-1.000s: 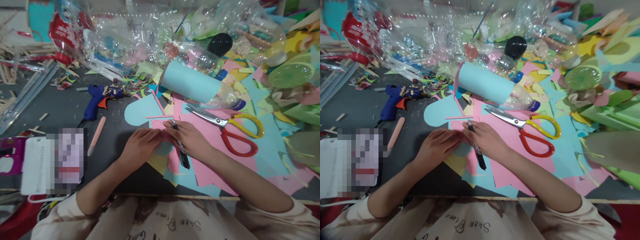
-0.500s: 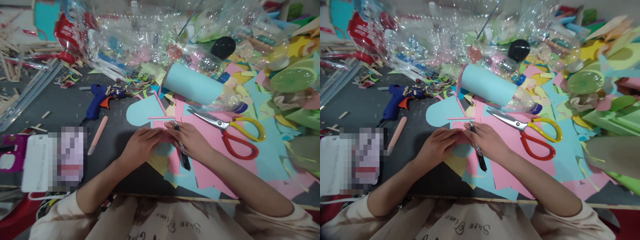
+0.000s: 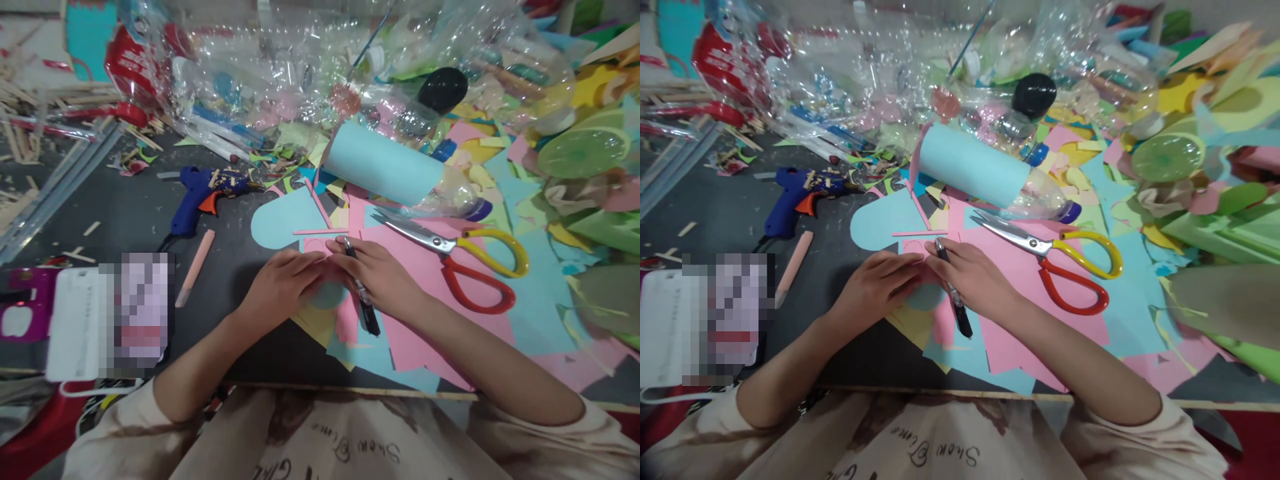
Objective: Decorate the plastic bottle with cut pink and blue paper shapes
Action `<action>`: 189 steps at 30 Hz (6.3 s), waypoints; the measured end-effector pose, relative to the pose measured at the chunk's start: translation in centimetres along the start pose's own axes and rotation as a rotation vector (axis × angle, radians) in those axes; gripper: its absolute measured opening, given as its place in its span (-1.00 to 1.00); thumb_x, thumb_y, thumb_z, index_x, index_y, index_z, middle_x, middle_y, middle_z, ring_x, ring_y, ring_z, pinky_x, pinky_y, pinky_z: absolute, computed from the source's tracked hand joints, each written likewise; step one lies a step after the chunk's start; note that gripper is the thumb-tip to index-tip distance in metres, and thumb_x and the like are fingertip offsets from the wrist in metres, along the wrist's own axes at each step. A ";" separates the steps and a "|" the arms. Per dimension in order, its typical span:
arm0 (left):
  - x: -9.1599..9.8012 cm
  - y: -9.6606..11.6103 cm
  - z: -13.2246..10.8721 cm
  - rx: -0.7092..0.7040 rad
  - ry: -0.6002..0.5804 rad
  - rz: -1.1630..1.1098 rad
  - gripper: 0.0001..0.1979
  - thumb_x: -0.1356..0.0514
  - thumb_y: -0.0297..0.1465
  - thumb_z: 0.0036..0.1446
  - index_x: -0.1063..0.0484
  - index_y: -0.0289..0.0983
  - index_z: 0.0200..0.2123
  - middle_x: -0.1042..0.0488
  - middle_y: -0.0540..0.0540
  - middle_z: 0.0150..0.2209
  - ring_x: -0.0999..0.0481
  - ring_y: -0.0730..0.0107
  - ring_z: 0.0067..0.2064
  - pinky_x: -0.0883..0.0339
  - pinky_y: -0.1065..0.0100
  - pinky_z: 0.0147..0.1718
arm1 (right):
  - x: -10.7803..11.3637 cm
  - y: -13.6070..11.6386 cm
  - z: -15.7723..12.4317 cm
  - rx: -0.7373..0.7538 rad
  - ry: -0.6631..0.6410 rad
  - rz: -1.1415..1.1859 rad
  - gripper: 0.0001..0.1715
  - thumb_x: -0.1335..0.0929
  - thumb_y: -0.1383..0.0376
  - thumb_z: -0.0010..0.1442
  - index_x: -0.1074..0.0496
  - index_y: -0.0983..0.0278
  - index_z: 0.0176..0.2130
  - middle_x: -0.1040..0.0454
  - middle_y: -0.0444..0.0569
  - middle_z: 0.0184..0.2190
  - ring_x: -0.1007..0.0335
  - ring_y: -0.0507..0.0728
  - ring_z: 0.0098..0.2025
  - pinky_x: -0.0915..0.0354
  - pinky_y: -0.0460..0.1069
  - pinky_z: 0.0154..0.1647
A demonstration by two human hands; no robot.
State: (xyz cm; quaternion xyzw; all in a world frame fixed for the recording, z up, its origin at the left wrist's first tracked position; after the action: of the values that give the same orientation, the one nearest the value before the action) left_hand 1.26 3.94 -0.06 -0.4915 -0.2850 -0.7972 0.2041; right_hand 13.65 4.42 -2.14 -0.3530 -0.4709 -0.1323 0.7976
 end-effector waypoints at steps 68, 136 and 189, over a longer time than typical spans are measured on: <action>-0.4 0.5 -0.1 0.003 -0.069 0.093 -0.77 -0.07 -0.47 0.27 -0.49 -0.30 -0.11 -0.59 -0.08 -0.10 -0.48 0.31 -0.27 -0.39 0.29 -0.30 | 1.7 2.1 2.0 -0.346 0.192 0.509 -0.77 -0.29 0.28 0.26 -0.44 0.26 -0.41 -0.46 -0.09 -0.50 -0.39 0.04 -0.43 -0.28 -0.05 -0.39; -0.9 0.4 -0.4 0.015 -0.136 0.103 -0.69 -0.11 -0.50 0.22 -0.46 -0.21 0.01 -0.55 -0.03 0.02 -0.49 0.30 -0.18 -0.38 0.28 -0.20 | 1.7 2.8 1.8 -0.541 0.172 0.616 -0.81 -0.29 0.30 0.17 -0.40 0.24 -0.46 -0.44 -0.11 -0.52 -0.34 0.04 -0.48 -0.22 -0.06 -0.46; -0.7 0.5 -0.2 0.023 -0.122 0.086 -0.74 -0.15 -0.51 0.19 -0.49 -0.23 -0.06 -0.53 0.03 0.05 -0.46 0.28 -0.18 -0.40 0.27 -0.21 | 1.7 4.9 0.8 -0.720 0.267 0.644 -0.82 -0.28 0.36 -0.01 -0.31 0.22 -0.61 -0.38 -0.18 -0.62 -0.28 0.03 -0.53 -0.20 -0.05 -0.50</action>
State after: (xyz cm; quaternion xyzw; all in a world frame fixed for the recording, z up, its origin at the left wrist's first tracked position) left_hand 1.77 3.47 -0.57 -0.5487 -0.2847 -0.7529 0.2258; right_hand 16.66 8.66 -2.64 -0.7134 -0.1565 -0.0777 0.6787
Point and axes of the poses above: each hand's wrist, its own z-axis towards the middle knuckle, its own x-axis out of the back of the hand, y = z × x, the point moved 7 cm from there along z, towards the middle knuckle
